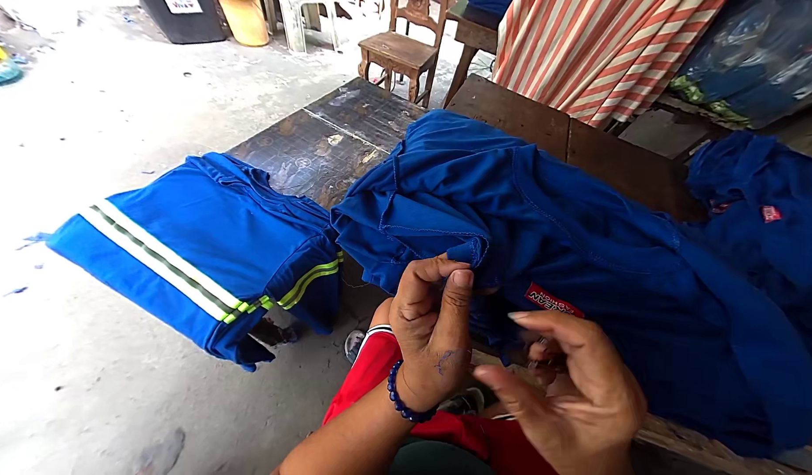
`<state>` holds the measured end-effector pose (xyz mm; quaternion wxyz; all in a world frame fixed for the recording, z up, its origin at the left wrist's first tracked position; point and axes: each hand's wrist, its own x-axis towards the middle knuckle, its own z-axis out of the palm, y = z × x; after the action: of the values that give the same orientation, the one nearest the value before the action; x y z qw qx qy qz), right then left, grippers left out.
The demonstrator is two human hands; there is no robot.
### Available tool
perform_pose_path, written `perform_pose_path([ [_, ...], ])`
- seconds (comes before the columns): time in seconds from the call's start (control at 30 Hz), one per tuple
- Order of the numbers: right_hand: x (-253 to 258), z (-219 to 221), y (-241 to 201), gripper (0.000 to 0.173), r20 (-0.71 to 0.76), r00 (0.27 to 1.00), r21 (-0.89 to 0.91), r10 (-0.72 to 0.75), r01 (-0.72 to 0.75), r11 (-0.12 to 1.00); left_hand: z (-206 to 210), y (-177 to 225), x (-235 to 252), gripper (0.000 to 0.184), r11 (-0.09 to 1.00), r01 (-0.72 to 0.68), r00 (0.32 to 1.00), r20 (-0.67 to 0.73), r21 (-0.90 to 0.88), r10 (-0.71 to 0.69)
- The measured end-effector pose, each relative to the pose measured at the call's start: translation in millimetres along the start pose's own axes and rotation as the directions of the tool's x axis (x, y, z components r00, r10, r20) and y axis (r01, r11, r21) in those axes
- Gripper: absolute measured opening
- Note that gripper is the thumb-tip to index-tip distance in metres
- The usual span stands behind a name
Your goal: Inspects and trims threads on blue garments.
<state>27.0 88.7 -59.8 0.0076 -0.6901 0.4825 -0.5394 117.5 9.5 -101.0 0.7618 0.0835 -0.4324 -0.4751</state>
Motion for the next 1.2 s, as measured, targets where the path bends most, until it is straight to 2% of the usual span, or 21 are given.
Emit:
perform_pose_path([
  [0.07,-2,-5,7,0.029,-0.036,0.999,-0.037,0.040,-0.042,0.998,0,1,0,0.012,0.998,0.035,0.999,-0.002,-0.061,-0.035],
  [0.23,-2,-4,15,0.031,-0.062,0.998,-0.277,0.000,-0.017,0.961,1,3,0,0.008,0.989,0.050,0.999,0.013,-0.137,-0.049],
  [0.47,7,8,12,0.029,-0.068,0.995,-0.404,-0.079,0.045,0.914,-1,-1,-5,0.008,0.996,-0.087,0.992,0.093,0.028,0.084],
  [0.63,10,9,9,0.026,-0.067,0.992,-0.440,-0.109,0.069,0.895,-2,-3,-8,0.007,0.989,-0.127,0.986,0.122,0.076,0.118],
  [0.7,9,6,12,0.026,-0.078,0.995,-0.359,-0.061,0.029,0.933,-1,-2,-7,0.010,0.997,-0.079,0.990,0.115,0.011,0.077],
  [0.77,9,0,15,0.023,-0.090,0.995,-0.167,0.041,-0.055,0.984,0,1,-5,0.012,0.995,0.025,0.994,0.111,-0.097,-0.015],
  [0.83,10,-11,18,0.016,-0.070,0.984,0.052,0.165,-0.162,0.985,-1,3,-2,0.012,0.966,0.156,0.986,0.093,-0.206,-0.139],
  [0.93,11,-28,24,0.012,0.049,0.959,0.266,0.280,-0.283,0.922,-1,6,3,0.038,0.899,0.310,0.949,0.050,-0.309,-0.310],
  [1.07,12,-36,30,0.014,0.149,0.952,0.291,0.269,-0.302,0.908,1,10,7,0.046,0.831,0.418,0.901,0.050,-0.367,-0.432],
  [1.2,14,-32,32,0.017,0.186,0.960,0.231,0.212,-0.252,0.940,0,10,7,0.048,0.816,0.436,0.893,0.070,-0.379,-0.445],
])
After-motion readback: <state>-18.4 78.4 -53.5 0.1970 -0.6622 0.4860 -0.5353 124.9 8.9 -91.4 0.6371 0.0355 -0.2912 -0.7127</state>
